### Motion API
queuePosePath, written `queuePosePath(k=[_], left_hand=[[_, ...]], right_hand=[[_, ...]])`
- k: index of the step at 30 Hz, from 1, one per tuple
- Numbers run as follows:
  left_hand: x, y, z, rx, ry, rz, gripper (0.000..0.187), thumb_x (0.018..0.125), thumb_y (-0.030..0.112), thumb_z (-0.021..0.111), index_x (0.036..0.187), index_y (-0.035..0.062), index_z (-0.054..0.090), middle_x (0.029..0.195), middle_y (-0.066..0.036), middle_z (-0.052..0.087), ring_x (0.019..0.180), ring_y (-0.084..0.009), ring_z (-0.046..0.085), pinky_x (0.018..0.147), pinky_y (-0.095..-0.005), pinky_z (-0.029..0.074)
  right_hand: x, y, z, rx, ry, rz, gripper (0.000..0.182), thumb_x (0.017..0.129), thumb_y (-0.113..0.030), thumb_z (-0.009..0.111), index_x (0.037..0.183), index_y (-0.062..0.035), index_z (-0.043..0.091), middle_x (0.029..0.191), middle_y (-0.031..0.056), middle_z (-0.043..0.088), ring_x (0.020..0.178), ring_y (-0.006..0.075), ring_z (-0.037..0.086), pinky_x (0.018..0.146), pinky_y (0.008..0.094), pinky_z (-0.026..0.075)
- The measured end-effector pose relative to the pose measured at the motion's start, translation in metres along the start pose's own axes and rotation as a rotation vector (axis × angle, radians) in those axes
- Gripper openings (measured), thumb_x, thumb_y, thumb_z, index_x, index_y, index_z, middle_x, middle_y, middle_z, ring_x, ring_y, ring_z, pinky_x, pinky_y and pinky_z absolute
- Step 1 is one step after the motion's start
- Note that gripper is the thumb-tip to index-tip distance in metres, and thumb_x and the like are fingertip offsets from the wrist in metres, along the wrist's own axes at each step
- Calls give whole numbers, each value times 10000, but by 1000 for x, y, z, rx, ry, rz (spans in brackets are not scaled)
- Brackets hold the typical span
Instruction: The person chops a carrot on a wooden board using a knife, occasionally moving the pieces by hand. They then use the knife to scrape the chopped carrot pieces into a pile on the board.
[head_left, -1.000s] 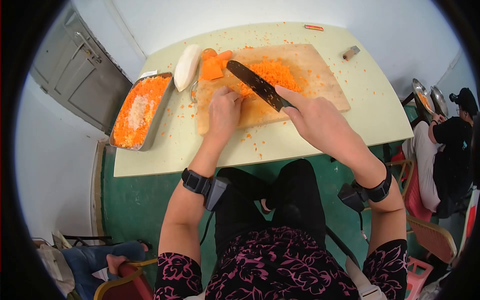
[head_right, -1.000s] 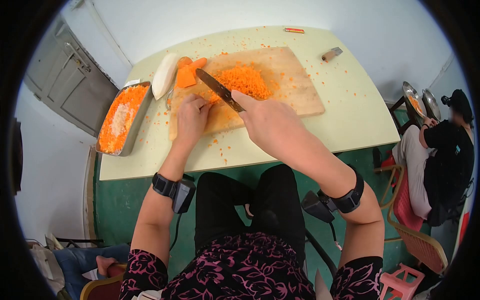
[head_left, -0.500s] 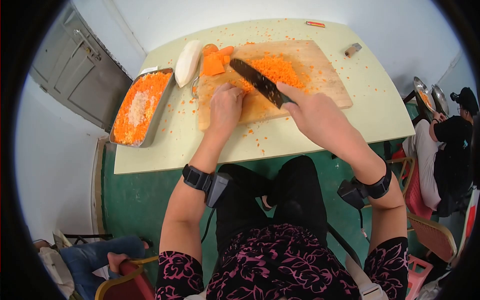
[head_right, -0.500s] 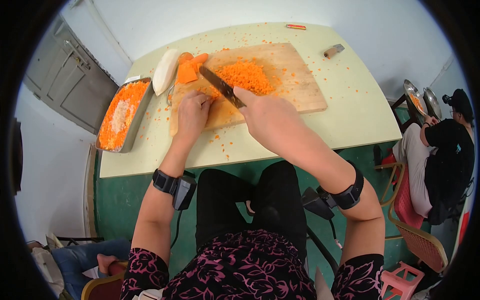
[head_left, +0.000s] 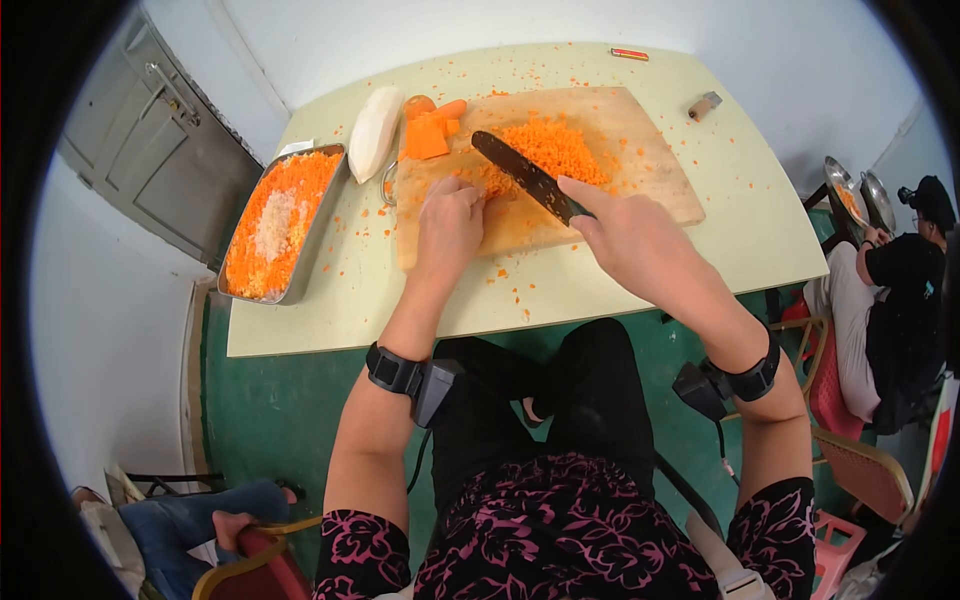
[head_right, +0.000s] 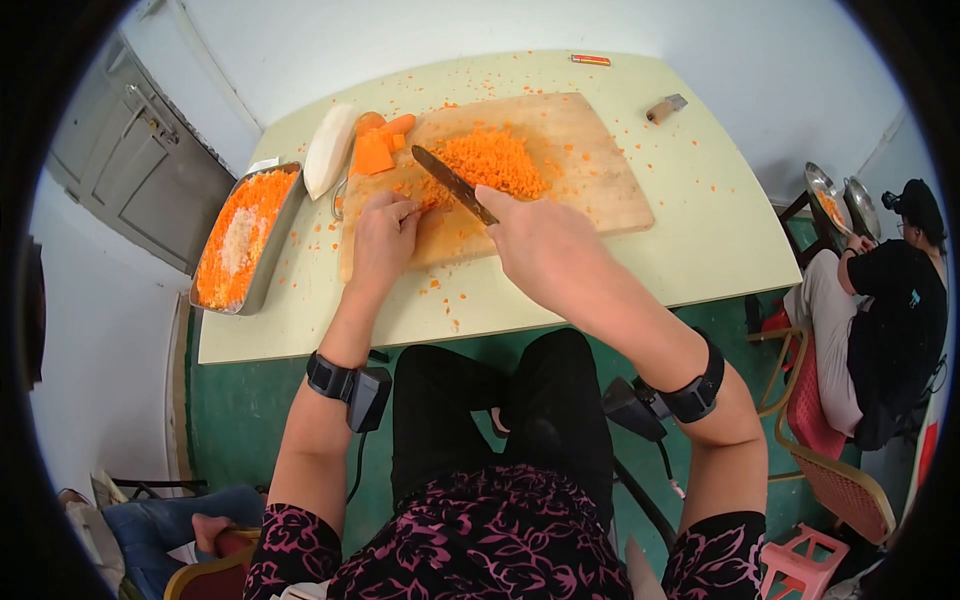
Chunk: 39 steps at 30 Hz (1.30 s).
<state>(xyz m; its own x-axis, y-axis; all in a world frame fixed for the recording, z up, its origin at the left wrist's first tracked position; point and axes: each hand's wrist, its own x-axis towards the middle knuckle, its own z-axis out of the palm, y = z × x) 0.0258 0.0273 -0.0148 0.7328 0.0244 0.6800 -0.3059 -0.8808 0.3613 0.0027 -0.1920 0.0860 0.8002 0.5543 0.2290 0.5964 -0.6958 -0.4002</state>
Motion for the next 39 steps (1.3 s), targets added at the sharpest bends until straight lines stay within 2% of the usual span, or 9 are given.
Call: queuePosePath(k=[7,16,19,25,28,31,34,37,39], left_hand=[[1,1,0,22,35,10,80,702,3,649,777,-17,668,753,-136,598,759,-302,568,702,-375,465],[2,4,-3,35,44,-9,64,702,13,664,755,-21,655,758,-144,619,745,-302,591,669,-365,469],[1,4,0,26,51,-17,60,705,11,662,755,-20,657,760,-139,619,754,-299,592,673,-363,469],[1,3,-2,34,38,-15,59,703,9,664,753,-20,658,764,-135,619,759,-297,590,681,-363,468],[1,4,-3,30,35,-13,59,700,8,665,753,-19,658,762,-136,617,755,-299,588,680,-364,467],[3,3,-3,41,22,-4,61,699,6,664,753,-20,657,760,-136,615,752,-301,586,679,-365,466],[2,3,-2,29,26,-8,58,693,3,658,747,-17,657,760,-133,609,760,-300,579,683,-370,464],[1,3,-2,22,32,-3,52,684,0,647,735,-8,659,760,-127,600,774,-297,565,691,-377,461],[1,1,-1,35,39,1,48,690,3,645,735,-8,659,757,-129,600,772,-297,564,690,-377,461]], right_hand=[[1,2,5,-50,-14,-60,358,868,-130,517,1206,-12,513,659,186,596,629,334,593,597,424,468],[2,-8,2,-4,-43,-12,367,865,-132,521,1208,-2,510,672,193,603,649,338,605,594,425,471],[1,-9,2,21,39,-67,368,859,-126,527,1206,-2,514,673,193,603,647,339,605,592,423,472],[0,-9,4,42,22,-46,372,839,-110,545,1189,12,519,655,203,597,641,348,601,590,430,471],[1,-2,18,57,112,-140,350,840,-110,558,1180,-29,543,665,222,586,614,378,575,586,429,469],[0,-8,11,29,17,-69,346,842,-113,556,1177,-28,545,671,224,586,624,383,575,593,436,465],[0,-16,0,76,37,-26,349,843,-114,555,1180,-25,541,672,223,585,625,384,573,593,439,462],[1,-7,17,21,-16,-34,353,844,-116,553,1183,-20,537,673,225,584,630,385,573,595,441,462],[2,-4,15,57,40,-61,353,845,-119,553,1183,-17,535,666,226,580,626,384,571,592,439,461]])
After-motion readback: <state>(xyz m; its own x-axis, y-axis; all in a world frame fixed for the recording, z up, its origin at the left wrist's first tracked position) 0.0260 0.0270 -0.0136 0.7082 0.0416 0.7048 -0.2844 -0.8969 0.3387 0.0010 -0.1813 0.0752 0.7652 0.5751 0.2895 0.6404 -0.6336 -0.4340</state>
